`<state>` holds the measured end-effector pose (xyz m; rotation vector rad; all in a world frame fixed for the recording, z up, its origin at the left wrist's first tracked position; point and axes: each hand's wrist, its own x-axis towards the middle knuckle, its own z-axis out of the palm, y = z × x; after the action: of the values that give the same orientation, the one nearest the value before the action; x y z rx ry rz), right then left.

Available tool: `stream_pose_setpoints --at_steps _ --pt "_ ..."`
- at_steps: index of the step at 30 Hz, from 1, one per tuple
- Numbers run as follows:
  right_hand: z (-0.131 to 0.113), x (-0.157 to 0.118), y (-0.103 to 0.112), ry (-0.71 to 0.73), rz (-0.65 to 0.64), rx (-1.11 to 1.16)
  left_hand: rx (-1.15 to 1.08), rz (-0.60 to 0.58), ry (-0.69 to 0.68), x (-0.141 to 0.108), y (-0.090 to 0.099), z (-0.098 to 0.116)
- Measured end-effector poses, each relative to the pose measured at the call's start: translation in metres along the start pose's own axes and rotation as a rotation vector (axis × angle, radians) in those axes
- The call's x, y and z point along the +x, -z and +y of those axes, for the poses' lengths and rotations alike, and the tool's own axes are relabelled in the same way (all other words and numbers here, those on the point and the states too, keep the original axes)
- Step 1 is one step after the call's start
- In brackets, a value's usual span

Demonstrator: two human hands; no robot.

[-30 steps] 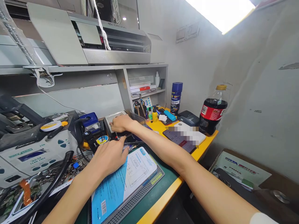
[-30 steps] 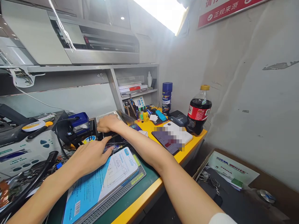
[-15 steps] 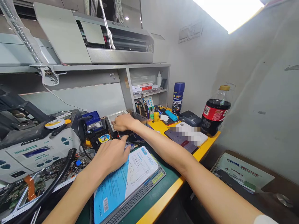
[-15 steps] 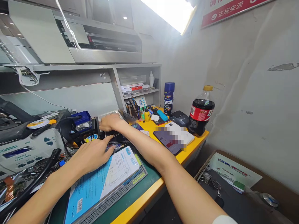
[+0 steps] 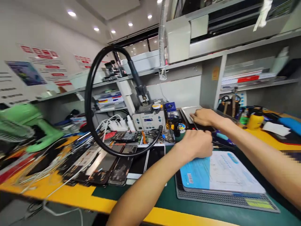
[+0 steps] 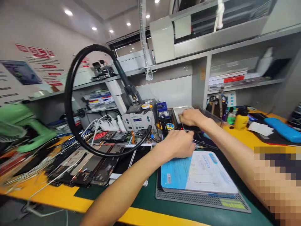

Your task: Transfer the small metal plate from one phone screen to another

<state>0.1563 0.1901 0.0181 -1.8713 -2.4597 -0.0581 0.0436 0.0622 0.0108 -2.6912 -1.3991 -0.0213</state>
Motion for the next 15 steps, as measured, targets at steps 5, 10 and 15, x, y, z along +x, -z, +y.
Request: stream_pose_setpoints --at_steps 5,10,15 --pt "0.006 0.013 -0.006 -0.01 -0.06 -0.025 -0.079 -0.027 -0.054 0.001 0.001 -0.003" --pt "0.009 0.02 -0.01 -0.047 -0.094 -0.049 -0.14 -0.054 -0.084 0.0 0.003 -0.005" --pt "0.011 0.022 -0.013 -0.016 -0.072 -0.059 -0.15 -0.044 -0.081 0.0 0.003 -0.004"
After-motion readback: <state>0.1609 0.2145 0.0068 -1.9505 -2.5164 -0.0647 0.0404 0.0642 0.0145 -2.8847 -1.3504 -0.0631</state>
